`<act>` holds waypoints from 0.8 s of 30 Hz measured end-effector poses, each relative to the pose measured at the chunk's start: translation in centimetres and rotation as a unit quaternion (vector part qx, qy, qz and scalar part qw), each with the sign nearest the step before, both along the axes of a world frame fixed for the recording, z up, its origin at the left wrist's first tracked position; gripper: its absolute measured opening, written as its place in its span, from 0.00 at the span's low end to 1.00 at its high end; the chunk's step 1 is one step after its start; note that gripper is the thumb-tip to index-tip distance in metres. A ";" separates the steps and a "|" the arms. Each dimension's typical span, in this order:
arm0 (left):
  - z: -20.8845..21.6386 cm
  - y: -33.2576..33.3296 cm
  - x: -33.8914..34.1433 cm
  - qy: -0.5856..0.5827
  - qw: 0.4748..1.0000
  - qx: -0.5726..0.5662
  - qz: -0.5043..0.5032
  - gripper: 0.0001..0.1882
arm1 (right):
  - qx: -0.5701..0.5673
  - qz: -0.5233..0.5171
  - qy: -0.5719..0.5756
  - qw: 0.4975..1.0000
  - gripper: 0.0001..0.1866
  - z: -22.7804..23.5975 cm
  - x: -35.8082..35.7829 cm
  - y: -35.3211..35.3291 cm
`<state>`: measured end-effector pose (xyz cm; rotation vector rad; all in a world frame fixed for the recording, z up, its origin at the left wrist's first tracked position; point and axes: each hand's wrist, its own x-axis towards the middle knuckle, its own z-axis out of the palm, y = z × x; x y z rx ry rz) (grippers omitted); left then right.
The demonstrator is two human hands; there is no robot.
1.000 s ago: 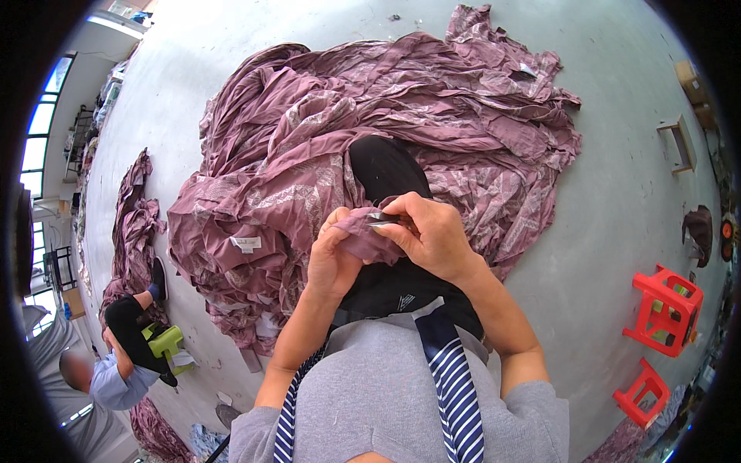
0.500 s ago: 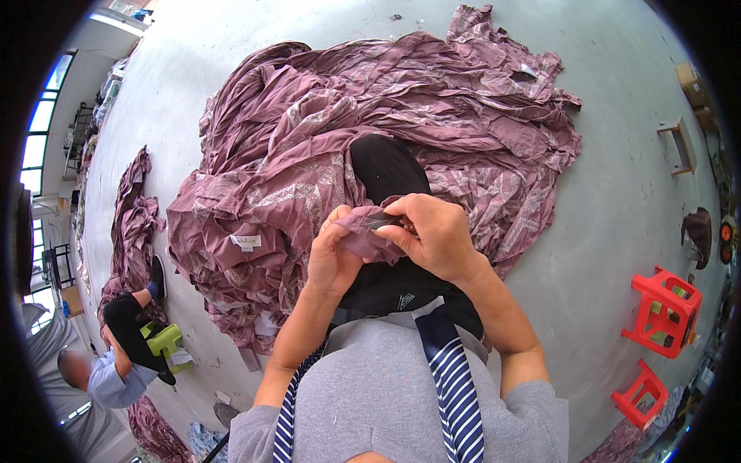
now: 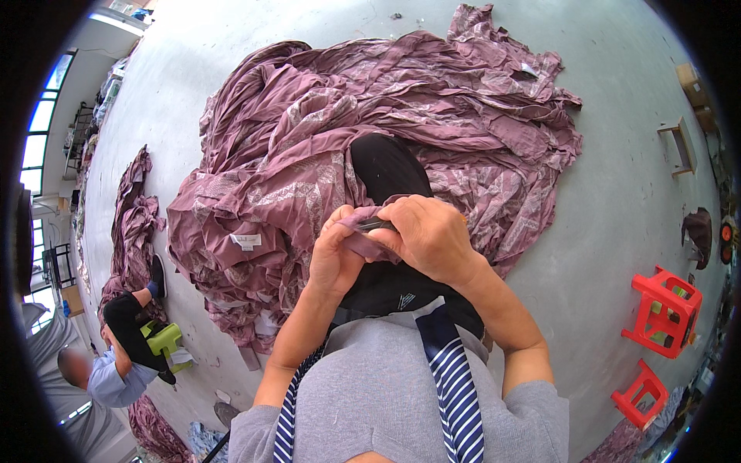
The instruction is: The person is cutting a large piece of pink fabric into smaller pieces using scissors. They are sitting on the floor with the fabric spread out in front of them.
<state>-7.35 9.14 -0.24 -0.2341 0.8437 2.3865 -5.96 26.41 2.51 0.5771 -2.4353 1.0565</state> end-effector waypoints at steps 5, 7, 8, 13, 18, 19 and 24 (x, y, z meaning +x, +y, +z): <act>0.2 0.1 0.0 -0.008 1.000 -0.008 -0.003 0.06 | 0.012 -0.006 -0.002 1.000 0.13 -0.1 0.1 0.1; -0.1 0.0 0.0 -0.007 1.000 0.007 -0.004 0.06 | 0.019 -0.010 0.010 1.000 0.13 -0.2 0.1 0.1; -0.2 0.0 0.0 -0.006 1.000 0.015 -0.004 0.06 | -0.008 -0.013 0.002 1.000 0.13 -0.3 0.1 0.2; -0.1 -0.4 0.0 0.001 1.000 0.020 -0.001 0.05 | -0.198 -0.053 -0.119 0.971 0.15 0.1 0.3 0.6; -0.4 -9.4 -0.5 0.102 0.957 -0.094 0.255 0.17 | -0.195 -0.174 -0.082 0.962 0.14 -1.5 -0.5 3.1; 0.6 -13.5 -0.7 0.128 0.919 -0.114 0.355 0.18 | -0.287 -0.197 -0.097 0.932 0.12 -2.9 -0.6 4.7; 6.6 -35.2 5.4 0.196 0.581 -0.361 0.703 0.20 | -0.565 -0.225 -0.076 0.790 0.11 -8.0 -1.6 12.1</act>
